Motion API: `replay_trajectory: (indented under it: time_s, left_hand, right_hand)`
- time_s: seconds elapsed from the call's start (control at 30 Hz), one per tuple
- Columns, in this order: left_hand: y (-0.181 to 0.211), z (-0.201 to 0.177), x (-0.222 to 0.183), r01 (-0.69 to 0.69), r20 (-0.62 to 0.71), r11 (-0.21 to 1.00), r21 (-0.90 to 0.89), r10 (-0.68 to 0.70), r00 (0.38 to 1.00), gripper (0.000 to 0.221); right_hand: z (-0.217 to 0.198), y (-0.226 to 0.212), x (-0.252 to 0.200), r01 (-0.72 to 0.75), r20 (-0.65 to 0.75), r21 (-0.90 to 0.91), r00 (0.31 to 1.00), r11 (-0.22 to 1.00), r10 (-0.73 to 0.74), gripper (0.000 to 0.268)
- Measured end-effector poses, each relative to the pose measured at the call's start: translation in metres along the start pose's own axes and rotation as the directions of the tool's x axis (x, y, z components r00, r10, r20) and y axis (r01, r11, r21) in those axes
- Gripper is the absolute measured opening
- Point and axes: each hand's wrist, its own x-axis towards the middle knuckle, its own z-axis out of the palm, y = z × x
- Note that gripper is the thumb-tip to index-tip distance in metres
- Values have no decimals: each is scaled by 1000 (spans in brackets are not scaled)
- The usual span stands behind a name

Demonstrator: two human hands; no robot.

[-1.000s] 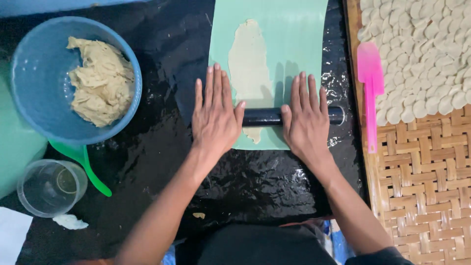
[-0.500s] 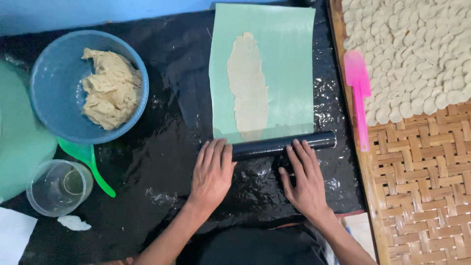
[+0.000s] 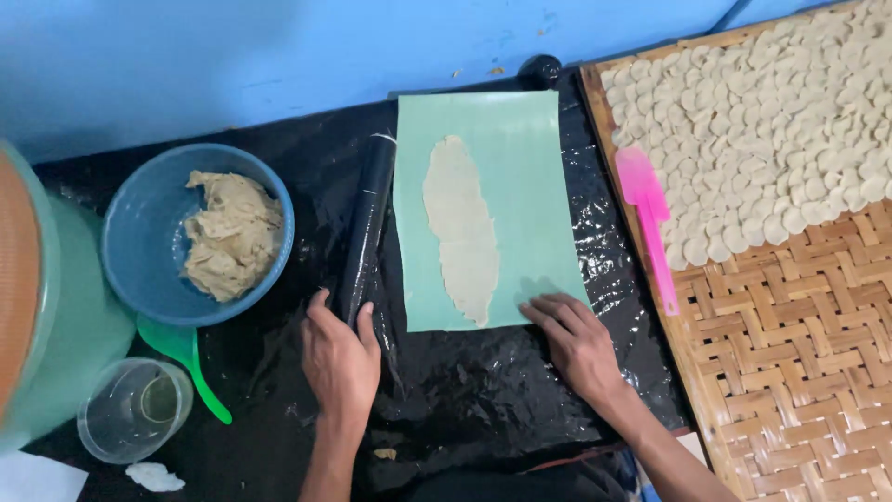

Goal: Cutting circular shapes from a sheet of dough using a stencil and spatula, then re-rolling the scraps.

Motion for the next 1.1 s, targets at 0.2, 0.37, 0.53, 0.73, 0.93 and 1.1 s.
replay_trajectory:
  time_s: [0.2,0.37,0.53,0.73,0.93,1.1]
  left_hand:
    - [-15,15,15,-11,-141,1000,20,14,990,54]
    - [-5,6,19,-88,-257,996,-22,80,963,42]
    - [-8,5,12,-131,-328,964,-233,49,943,14]
    - [-20,-4,0,-122,-316,942,-313,18,948,10]
    - [-27,-7,-3,-59,-266,953,-298,-23,964,11]
    - [-13,-15,13,-113,-275,863,-493,-31,961,8]
  right_hand:
    - [-27,-16,-23,16,76,127,997,992,-25,40]
    - [-43,14,-30,-284,-178,-78,947,956,267,39]
    - [-35,69,-32,-519,-349,-321,843,793,410,50]
    - [-30,89,-38,-570,-353,-282,809,771,469,29]
    - [-11,54,-28,-586,-437,-220,774,780,458,25]
    - [22,-72,42,-516,-78,367,812,774,579,31]
